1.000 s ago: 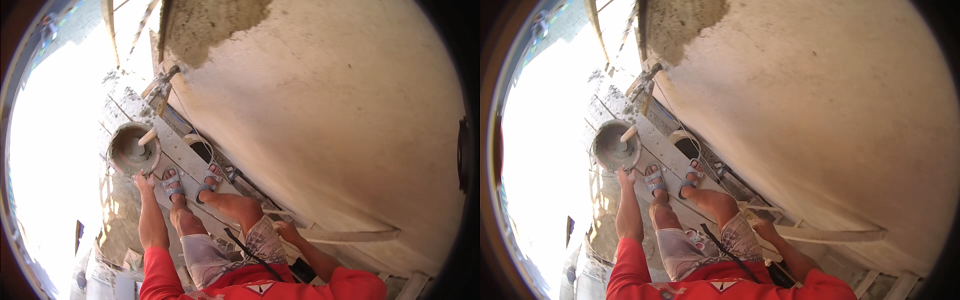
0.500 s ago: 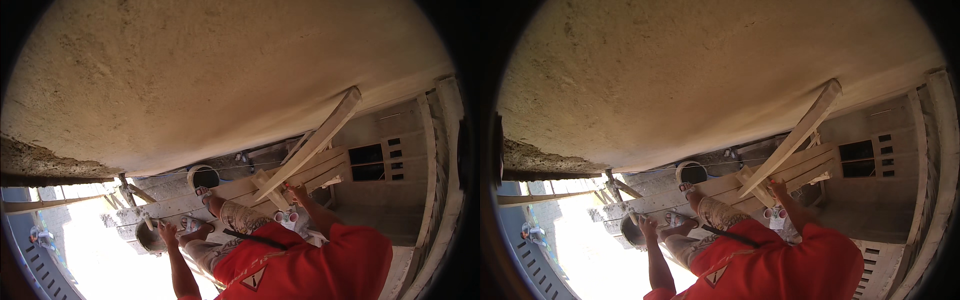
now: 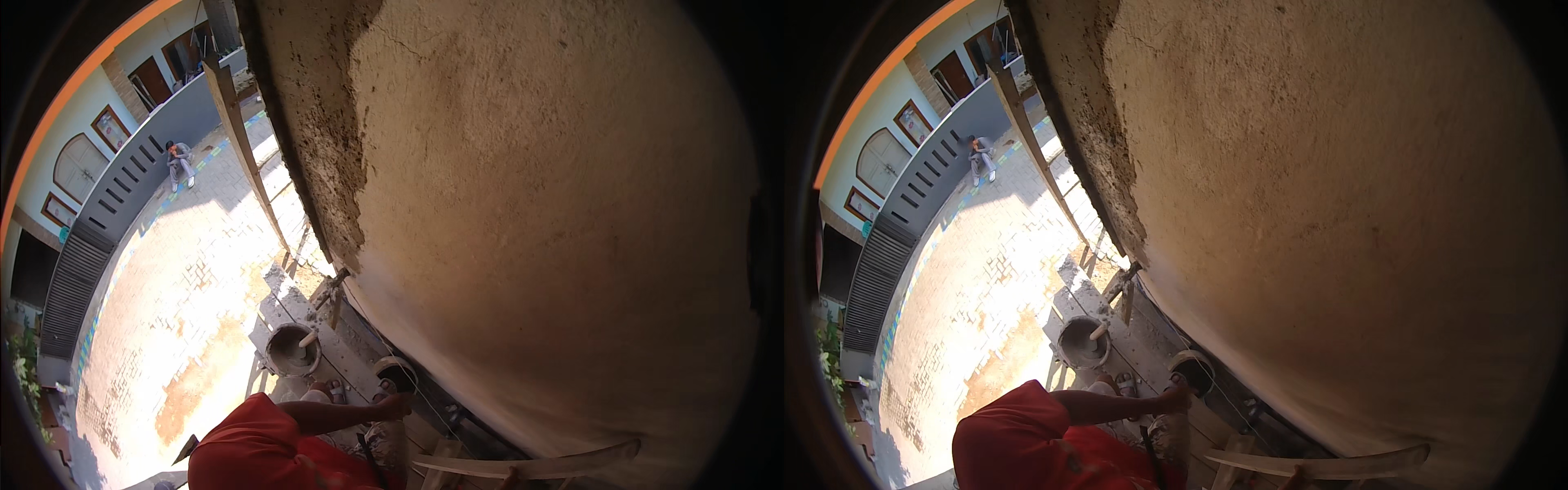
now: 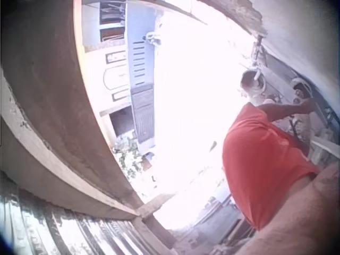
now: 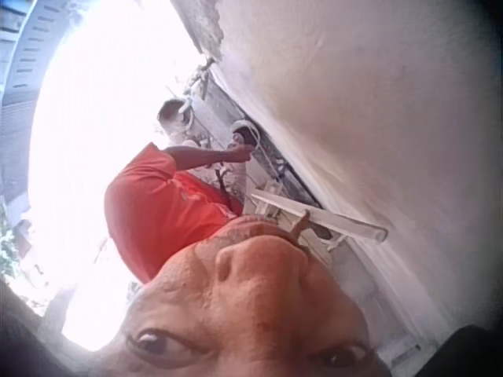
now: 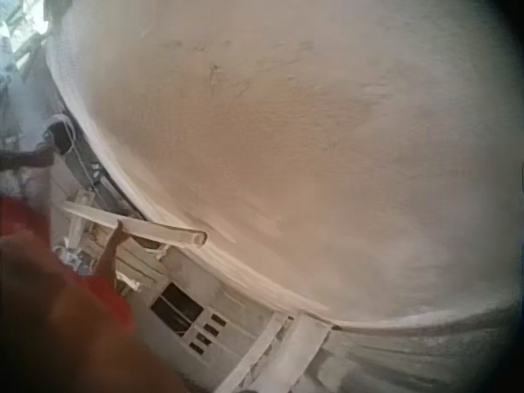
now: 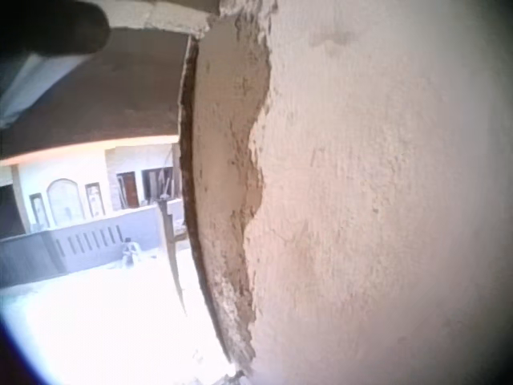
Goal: The person applies wet mortar to a vertical wall surface using a trowel and then levels the applied mortar with a long wooden plank.
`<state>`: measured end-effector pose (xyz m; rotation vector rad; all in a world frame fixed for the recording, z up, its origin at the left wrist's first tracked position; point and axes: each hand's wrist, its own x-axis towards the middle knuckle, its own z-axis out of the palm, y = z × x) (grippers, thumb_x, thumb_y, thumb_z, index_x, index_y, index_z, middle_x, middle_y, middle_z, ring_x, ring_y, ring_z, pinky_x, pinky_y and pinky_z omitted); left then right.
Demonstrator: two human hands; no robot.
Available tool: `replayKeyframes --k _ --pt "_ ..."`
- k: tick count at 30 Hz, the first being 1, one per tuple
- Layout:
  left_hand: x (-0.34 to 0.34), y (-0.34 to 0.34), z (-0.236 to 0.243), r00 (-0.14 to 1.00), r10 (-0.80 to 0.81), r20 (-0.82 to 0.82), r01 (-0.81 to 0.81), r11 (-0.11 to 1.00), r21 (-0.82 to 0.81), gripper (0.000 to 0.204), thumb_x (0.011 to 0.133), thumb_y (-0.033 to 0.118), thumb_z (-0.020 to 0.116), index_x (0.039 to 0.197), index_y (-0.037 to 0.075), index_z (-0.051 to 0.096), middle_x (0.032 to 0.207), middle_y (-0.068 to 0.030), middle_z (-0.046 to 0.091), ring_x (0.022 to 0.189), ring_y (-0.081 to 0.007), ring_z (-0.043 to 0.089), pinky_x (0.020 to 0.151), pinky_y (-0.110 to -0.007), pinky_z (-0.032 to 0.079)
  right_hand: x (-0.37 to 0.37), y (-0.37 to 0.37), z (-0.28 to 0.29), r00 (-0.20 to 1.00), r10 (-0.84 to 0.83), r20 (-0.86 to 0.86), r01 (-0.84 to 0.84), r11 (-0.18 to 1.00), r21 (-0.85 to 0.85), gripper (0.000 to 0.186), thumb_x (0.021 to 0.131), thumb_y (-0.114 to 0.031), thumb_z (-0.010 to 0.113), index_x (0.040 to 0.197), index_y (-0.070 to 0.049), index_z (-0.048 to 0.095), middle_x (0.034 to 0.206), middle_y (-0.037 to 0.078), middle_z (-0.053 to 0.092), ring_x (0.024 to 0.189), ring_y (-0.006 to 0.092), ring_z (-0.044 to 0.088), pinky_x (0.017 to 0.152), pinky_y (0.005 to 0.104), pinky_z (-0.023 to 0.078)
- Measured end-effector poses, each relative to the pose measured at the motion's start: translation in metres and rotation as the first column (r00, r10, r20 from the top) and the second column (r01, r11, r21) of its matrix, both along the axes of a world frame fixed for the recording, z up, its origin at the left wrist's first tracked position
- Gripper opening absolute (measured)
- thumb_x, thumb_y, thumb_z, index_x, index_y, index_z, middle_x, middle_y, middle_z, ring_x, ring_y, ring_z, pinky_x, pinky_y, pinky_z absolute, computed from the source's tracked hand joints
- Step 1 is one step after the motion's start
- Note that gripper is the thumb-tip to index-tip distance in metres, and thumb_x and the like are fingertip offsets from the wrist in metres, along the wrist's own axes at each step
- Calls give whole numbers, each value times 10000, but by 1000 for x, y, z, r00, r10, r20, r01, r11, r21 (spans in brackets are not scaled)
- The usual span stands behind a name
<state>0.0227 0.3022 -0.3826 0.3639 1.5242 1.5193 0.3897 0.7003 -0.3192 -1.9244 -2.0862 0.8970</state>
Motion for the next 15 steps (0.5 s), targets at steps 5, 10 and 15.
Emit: replayKeyframes --k 5,10,15 --pt "-8 2 40 902 280 328 -274 959 -66 569 888 177 574 1399 49 359 952 -130 597 864 -249 595 716 -346 513 -199 -116 67 931 351 -103 -364 917 -162 602 808 -321 667 1292 -17 479 1185 193 581 1119 335 566 927 437 470" --pt "-21 11 66 814 392 428 -409 911 -58 559 894 169 567 1398 48 357 970 -130 593 873 -248 599 726 -347 520 -312 -214 167 635 745 -207 -772 604 -196 602 792 -328 679 1272 -18 489 1148 195 597 1081 346 587 902 443 486" --pt "-22 4 88 720 498 483 -539 840 -64 549 900 162 560 1397 48 356 988 -129 588 881 -246 604 736 -347 528 -350 -267 228 386 903 -188 -921 366 -133 602 775 -335 691 1251 -20 500 1110 197 613 1043 357 607 876 449 501"
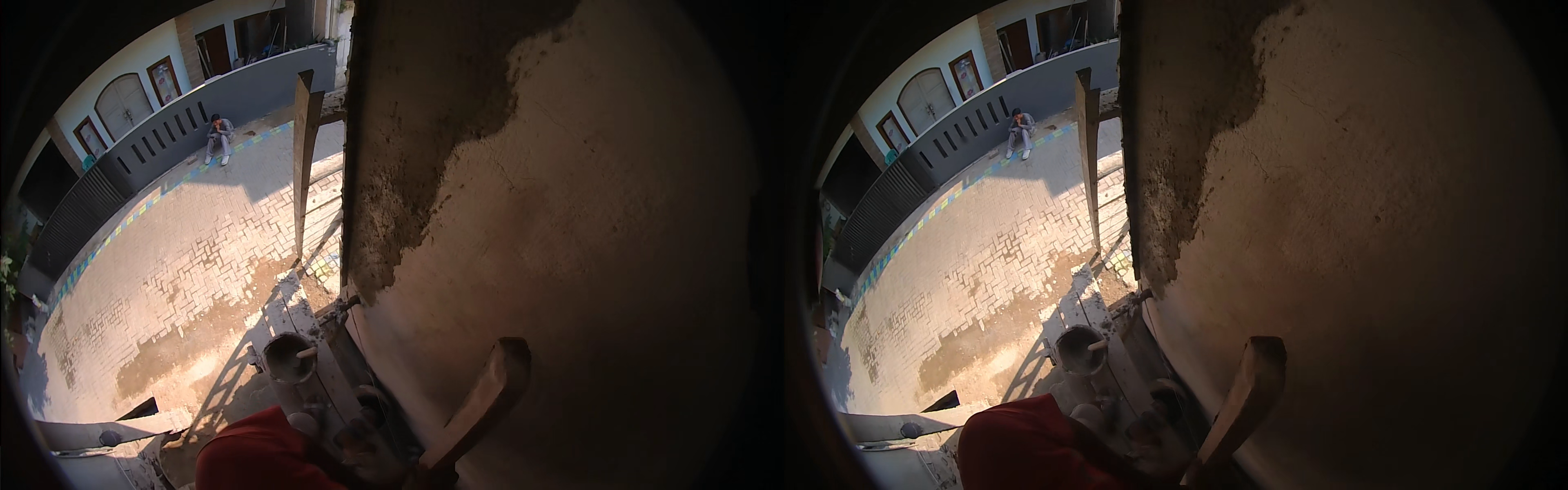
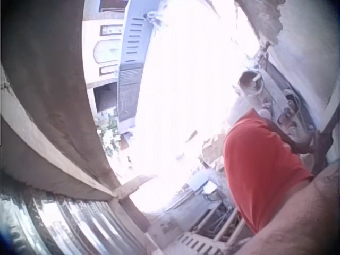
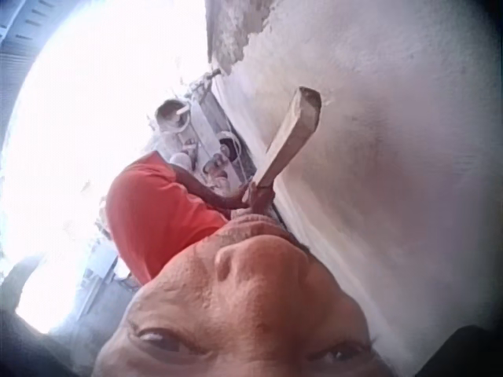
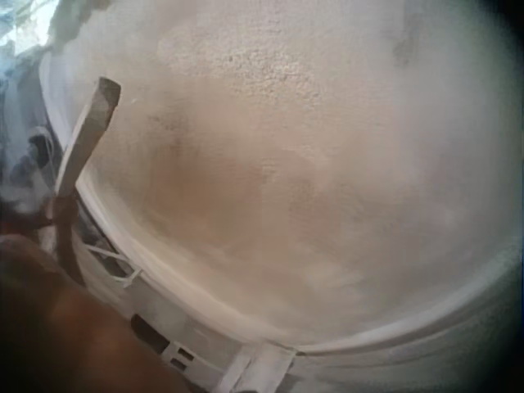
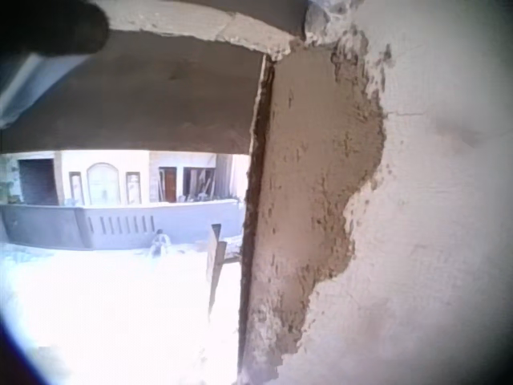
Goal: The person applies wet mortar to a vertical wall surface using a trowel and then levels the applied mortar with a long wooden plank.
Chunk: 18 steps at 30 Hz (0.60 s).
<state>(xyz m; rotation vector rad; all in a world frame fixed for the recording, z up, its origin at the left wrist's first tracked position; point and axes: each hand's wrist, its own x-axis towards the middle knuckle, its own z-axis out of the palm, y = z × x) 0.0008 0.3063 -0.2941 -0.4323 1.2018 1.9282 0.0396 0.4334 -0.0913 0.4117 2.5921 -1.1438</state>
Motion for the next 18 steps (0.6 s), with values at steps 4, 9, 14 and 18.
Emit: replayKeyframes --k 4,9,14,18 --pt "3 -2 12 993 121 13 -121 993 5 541 904 156 554 1396 48 355 1003 -129 584 888 -245 607 744 -348 535 -10 -7 24 997 77 -17 -71 974 215 603 762 -340 701 1235 -21 508 1079 198 626 1012 366 624 856 454 513" --pt "23 9 20 957 284 -61 -286 958 -35 532 910 149 547 1394 47 353 1021 -128 579 897 -243 612 754 -349 542 -60 -43 25 975 181 133 -220 880 422 641 702 -383 751 1193 -41 519 993 175 650 886 393 654 800 479 530" --pt "56 57 19 767 405 -497 -545 821 -172 522 916 141 541 1393 47 352 1039 -128 575 905 -242 616 764 -350 550 -53 -25 2 999 39 18 -37 994 -107 693 772 -273 726 1358 -34 442 1177 179 592 1019 320 624 812 451 533" --pt "17 12 85 879 456 140 -442 889 -121 514 862 194 612 1314 64 404 1066 -127 551 945 -244 634 740 -391 571 34 60 -43 986 136 94 -157 949 275 732 827 -246 725 1432 -48 363 1260 178 535 1083 313 584 862 431 527"
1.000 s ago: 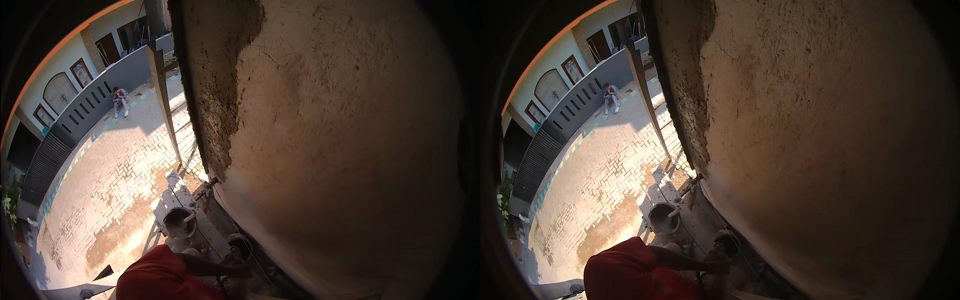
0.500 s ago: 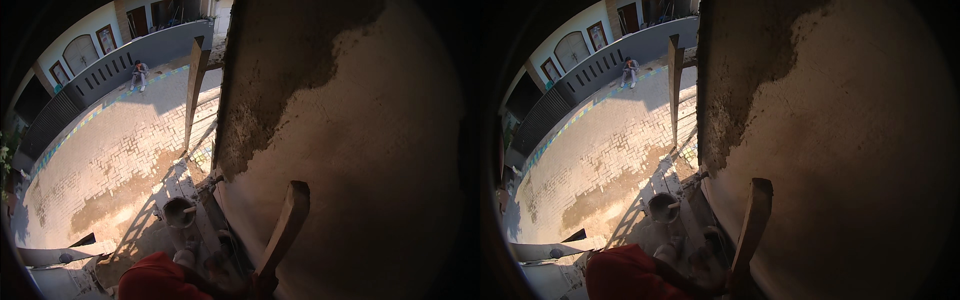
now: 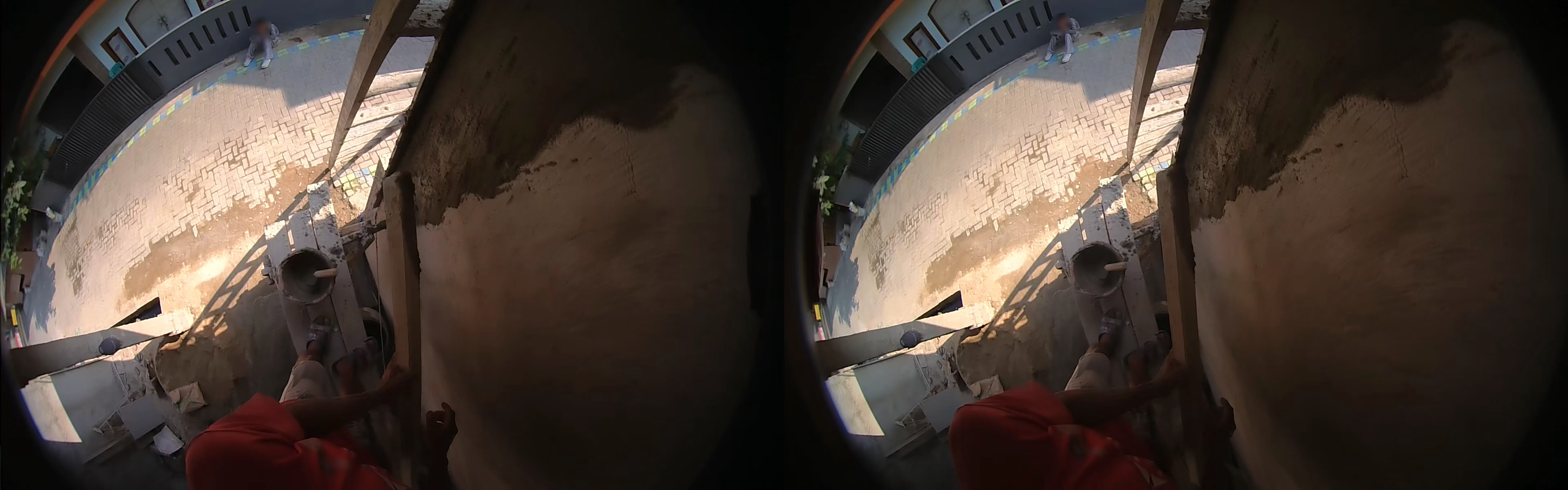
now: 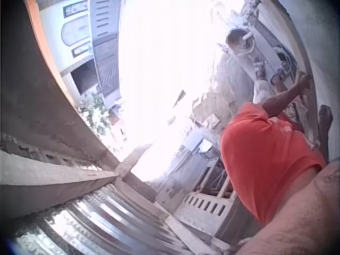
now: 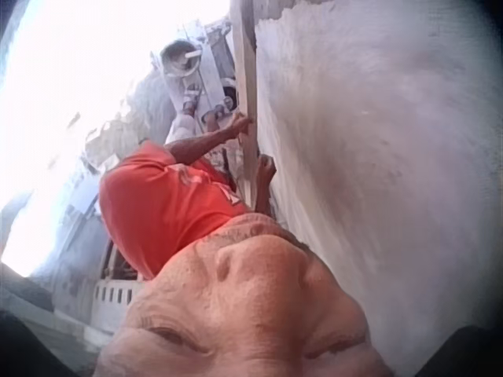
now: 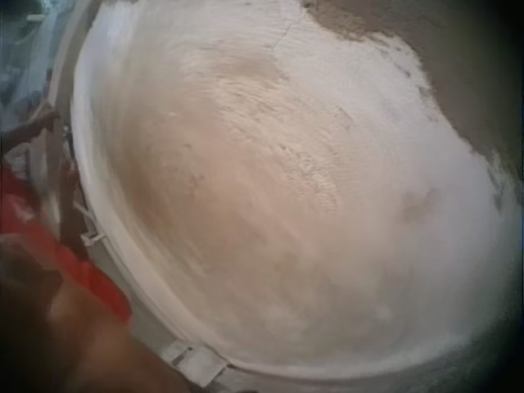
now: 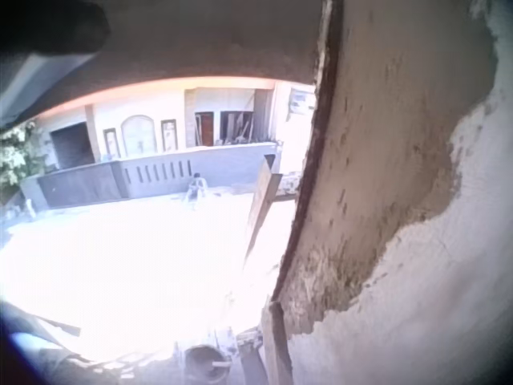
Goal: The person applies wet mortar to a vertical wall surface using a trowel and then levels the applied mortar with a long wooden plank.
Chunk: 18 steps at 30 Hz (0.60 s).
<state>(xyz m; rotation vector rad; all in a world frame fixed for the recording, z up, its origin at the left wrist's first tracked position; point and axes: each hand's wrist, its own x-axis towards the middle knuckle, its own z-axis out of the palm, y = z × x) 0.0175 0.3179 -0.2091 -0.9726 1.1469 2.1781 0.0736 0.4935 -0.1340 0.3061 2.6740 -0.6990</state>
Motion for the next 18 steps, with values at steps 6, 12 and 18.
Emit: replayKeyframes --k 6,12,18 --pt "-3 23 -59 978 202 49 -208 958 199 480 877 224 557 1294 29 419 1007 -125 601 900 -261 644 685 -439 577 92 46 -50 964 -216 -155 226 973 52 712 829 -249 738 1390 -1 375 1250 208 530 1085 326 582 879 426 527" --pt "-25 40 -88 962 216 165 -266 878 397 438 865 226 556 1244 18 489 1023 -137 610 991 -294 619 853 -455 519 107 61 -81 898 -280 -340 303 953 17 697 831 -252 750 1347 46 388 1240 237 525 1087 338 581 896 421 526" --pt "-74 54 -114 921 282 268 -365 866 342 406 830 234 570 1131 -39 565 1023 -164 615 997 -293 615 830 -433 507 76 76 -106 803 -170 -571 233 972 38 689 833 -255 763 1304 93 400 1230 266 520 1088 351 580 912 416 526"
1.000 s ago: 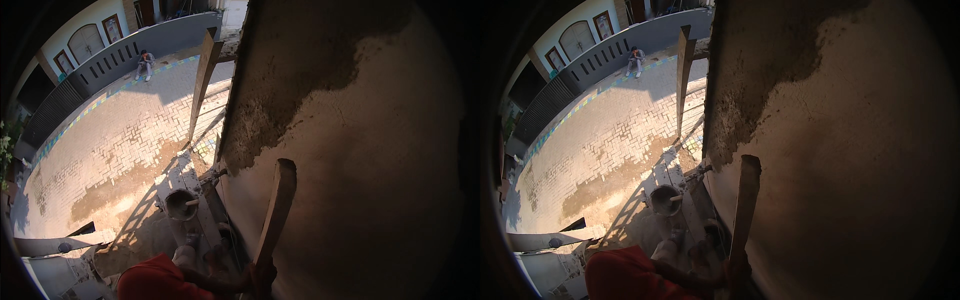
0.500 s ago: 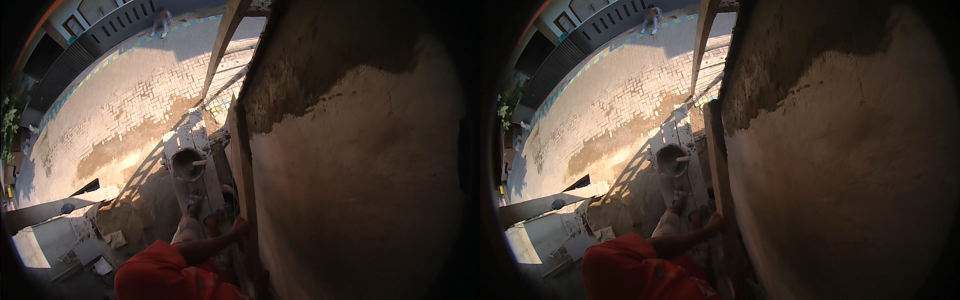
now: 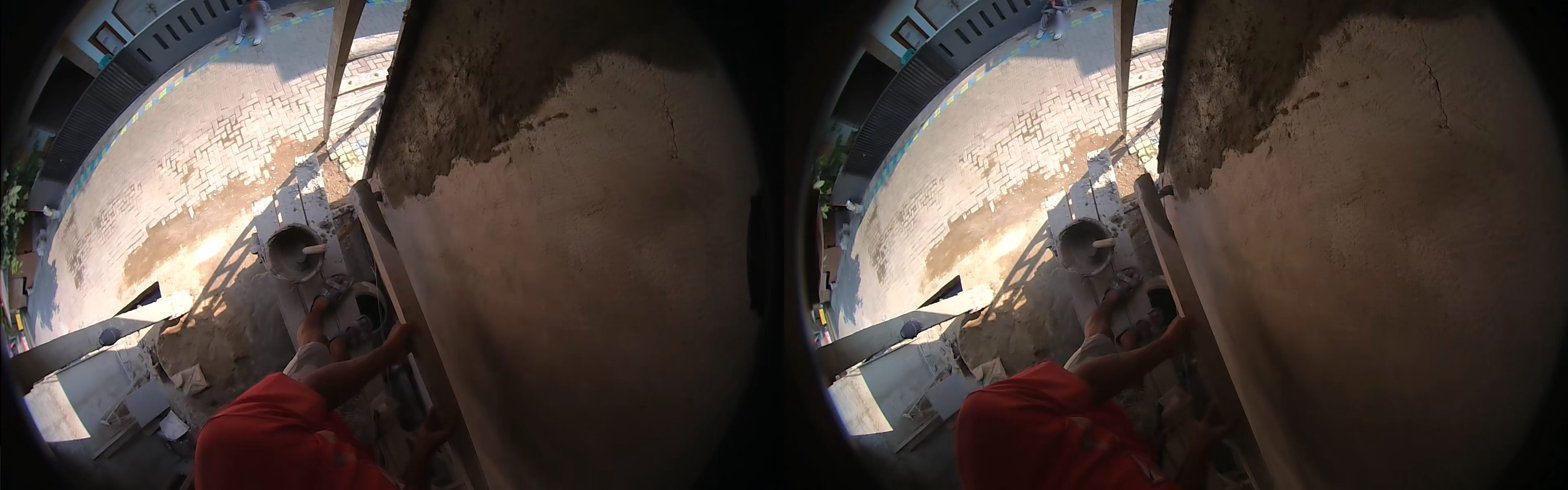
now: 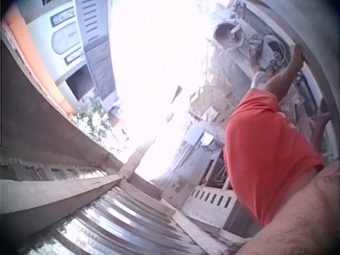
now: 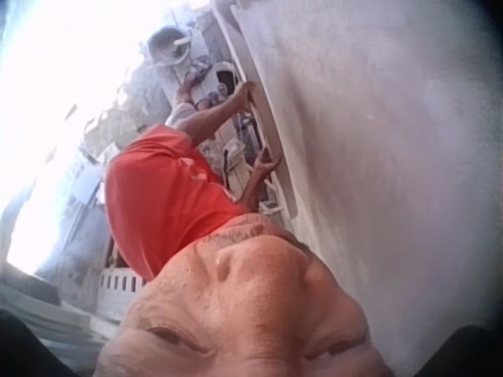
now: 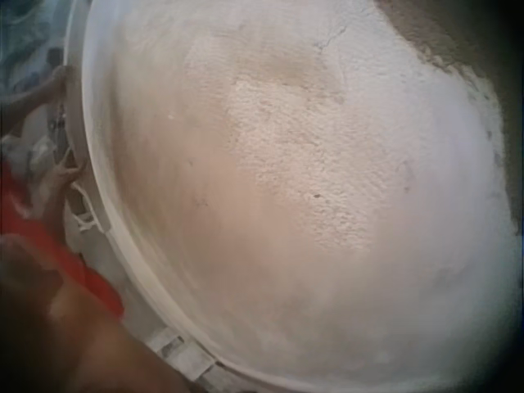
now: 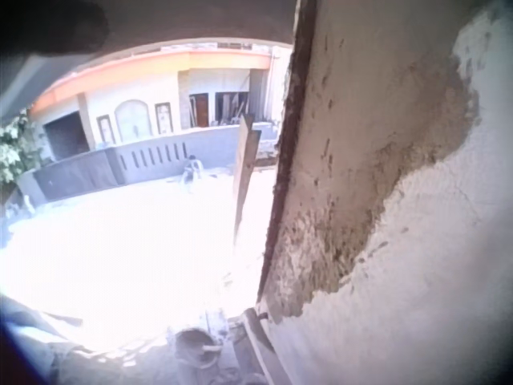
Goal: The person applies wet mortar to a vertical wall surface using a trowel and then levels the applied mortar with a long wooden plank.
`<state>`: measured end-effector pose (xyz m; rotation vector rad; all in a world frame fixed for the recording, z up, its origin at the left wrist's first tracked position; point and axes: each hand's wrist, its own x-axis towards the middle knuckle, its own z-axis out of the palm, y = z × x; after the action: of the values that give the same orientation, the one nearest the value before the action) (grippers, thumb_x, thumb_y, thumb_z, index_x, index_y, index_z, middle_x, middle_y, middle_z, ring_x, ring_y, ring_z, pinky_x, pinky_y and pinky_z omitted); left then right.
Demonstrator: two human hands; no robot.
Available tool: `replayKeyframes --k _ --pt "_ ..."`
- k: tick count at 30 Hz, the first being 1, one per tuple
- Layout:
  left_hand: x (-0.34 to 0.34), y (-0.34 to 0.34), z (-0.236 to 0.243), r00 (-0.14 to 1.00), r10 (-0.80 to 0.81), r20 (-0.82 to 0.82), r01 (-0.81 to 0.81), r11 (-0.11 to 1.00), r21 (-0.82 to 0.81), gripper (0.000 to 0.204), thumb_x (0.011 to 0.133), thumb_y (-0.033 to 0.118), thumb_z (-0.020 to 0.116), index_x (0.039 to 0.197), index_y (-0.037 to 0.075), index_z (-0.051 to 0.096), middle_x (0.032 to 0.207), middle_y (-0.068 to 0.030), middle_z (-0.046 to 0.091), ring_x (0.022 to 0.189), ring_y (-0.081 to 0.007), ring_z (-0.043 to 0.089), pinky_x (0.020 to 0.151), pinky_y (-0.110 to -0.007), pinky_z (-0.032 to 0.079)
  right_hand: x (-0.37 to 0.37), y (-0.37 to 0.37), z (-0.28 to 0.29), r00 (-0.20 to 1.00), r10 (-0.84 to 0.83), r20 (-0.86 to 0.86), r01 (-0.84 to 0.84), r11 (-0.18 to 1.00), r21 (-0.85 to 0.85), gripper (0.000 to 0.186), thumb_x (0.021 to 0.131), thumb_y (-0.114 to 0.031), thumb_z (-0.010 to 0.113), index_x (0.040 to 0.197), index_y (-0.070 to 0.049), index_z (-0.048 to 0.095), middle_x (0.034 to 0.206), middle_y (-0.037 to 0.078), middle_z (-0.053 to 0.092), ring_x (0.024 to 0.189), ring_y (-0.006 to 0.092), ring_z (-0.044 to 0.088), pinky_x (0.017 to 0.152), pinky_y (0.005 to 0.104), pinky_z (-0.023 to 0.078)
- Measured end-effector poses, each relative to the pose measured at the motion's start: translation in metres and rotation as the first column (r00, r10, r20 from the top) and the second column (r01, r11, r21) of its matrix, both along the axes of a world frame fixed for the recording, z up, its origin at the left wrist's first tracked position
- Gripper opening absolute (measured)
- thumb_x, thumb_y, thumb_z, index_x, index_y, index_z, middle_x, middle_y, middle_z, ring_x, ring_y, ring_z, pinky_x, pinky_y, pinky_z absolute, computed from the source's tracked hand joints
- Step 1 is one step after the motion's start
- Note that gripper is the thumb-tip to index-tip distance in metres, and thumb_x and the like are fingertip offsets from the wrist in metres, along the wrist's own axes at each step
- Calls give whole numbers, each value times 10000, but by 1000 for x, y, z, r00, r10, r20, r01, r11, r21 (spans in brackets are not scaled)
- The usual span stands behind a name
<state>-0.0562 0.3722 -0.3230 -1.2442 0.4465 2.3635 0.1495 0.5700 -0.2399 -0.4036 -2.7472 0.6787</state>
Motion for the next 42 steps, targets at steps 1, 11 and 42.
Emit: replayKeyframes --k 1,11,42 --pt "-20 -1 9 993 80 82 -62 979 -195 414 828 243 575 1116 -54 569 1040 -171 610 991 -294 615 820 -430 506 -10 2 -7 1000 4 -20 -4 1000 3 688 834 -256 765 1297 101 402 1228 271 519 1089 353 580 915 415 526" --pt "-148 -17 -105 972 -207 110 234 816 -528 759 901 542 541 1264 -115 424 1199 -272 539 1087 -351 566 886 -458 465 -94 20 -85 904 -400 151 375 572 -729 650 829 -133 763 1314 54 373 1154 234 580 993 276 645 859 351 559" --pt "-197 -44 66 974 -166 -155 31 775 -632 489 950 495 540 921 20 429 873 -98 465 804 -175 460 706 -381 440 -145 -10 27 944 102 -314 -98 995 27 578 820 -58 755 1269 28 401 1148 238 587 1014 294 632 895 376 559"
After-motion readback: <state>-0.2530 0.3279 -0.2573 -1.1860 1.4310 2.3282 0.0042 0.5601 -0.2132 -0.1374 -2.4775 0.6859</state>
